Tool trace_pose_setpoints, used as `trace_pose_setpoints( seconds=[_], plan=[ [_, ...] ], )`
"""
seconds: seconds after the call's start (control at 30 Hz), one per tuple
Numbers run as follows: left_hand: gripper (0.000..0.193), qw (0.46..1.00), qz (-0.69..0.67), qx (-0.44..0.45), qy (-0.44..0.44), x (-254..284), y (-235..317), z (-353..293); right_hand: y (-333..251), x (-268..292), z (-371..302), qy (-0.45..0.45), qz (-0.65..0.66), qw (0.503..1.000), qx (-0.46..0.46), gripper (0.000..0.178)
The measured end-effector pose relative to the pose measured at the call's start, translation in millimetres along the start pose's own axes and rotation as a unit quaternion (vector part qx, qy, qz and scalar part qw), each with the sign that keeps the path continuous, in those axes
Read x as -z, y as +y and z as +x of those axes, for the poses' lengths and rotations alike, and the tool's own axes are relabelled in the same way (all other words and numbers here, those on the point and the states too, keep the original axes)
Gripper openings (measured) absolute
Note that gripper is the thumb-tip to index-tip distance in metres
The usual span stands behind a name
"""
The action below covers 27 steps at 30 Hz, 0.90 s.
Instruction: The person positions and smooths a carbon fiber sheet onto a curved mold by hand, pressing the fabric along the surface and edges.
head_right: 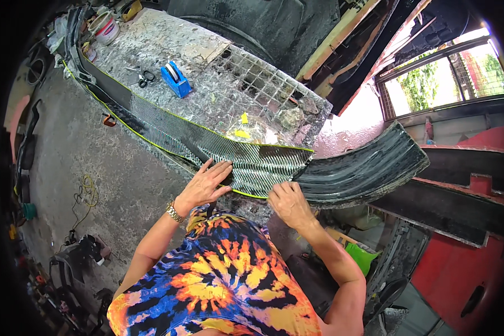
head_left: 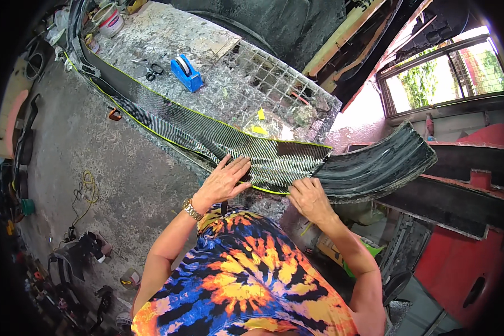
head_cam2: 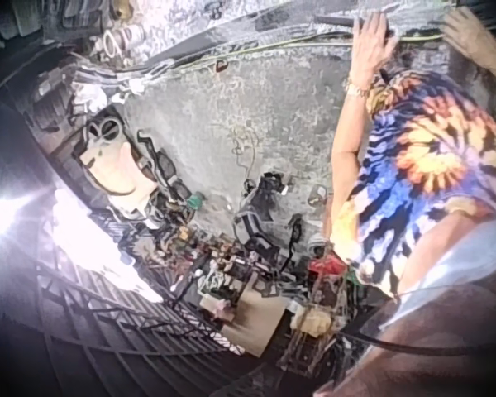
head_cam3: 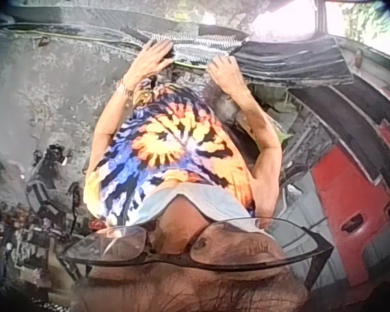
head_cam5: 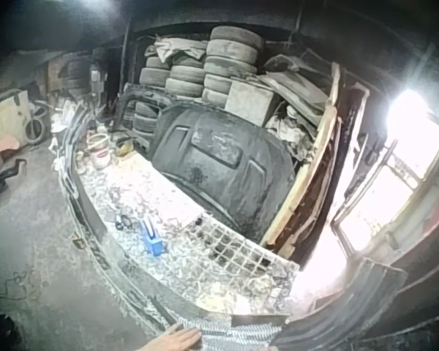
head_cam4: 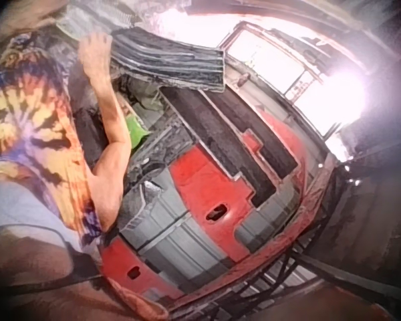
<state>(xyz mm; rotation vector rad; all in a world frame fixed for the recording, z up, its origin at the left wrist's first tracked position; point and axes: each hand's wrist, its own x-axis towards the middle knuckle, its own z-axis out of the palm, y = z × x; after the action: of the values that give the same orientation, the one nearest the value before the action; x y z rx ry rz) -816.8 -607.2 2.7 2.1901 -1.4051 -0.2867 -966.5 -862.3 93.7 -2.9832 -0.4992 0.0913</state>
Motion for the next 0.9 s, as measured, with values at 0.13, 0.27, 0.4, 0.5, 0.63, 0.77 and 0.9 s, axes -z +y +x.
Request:
trace_pose_setpoints(
  seconds=[0.13, 0.27, 0.4, 0.5, 0.63, 0.77, 0.9],
  plan=[
    [0.065, 1.000, -0.007, 0.003, -0.011, 1.2, 1.5, 0.5, -25.3, -7.1, 21.2, 0.028, 0.019, 0.999, 0.004, 0.043],
    [0.066, 1.000, -0.006, 0.001, -0.010, 0.5, 2.8, 0.0, -42.7, -30.5, 50.4, -0.006, 0.023, 1.000, -0.018, 0.067],
    [0.067, 1.000, -0.002, 0.002, -0.023, 4.0, 1.2, 1.3, -38.4, -38.6, 54.8, -0.010, 0.013, 0.999, -0.050, 0.068],
    [0.066, 0.999, -0.016, 0.004, -0.030, 6.0, 0.5, 3.7, -33.9, -37.7, 53.7, -0.017, 0.021, 0.998, -0.056, 0.068],
    [0.063, 0.999, -0.029, 0.008, -0.039, 8.8, -0.4, 5.0, -30.6, -37.8, 52.9, -0.004, 0.034, 0.998, -0.054, 0.067],
    [0.058, 0.997, -0.075, -0.009, -0.032, 9.4, -1.7, 9.2, -26.0, -37.6, 50.8, 0.012, 0.059, 0.997, -0.058, 0.070],
    [0.057, 0.995, -0.090, -0.010, -0.042, 8.6, -3.5, 10.4, -20.7, -28.4, 53.3, -0.013, 0.087, 0.993, -0.082, 0.072]
  ],
)
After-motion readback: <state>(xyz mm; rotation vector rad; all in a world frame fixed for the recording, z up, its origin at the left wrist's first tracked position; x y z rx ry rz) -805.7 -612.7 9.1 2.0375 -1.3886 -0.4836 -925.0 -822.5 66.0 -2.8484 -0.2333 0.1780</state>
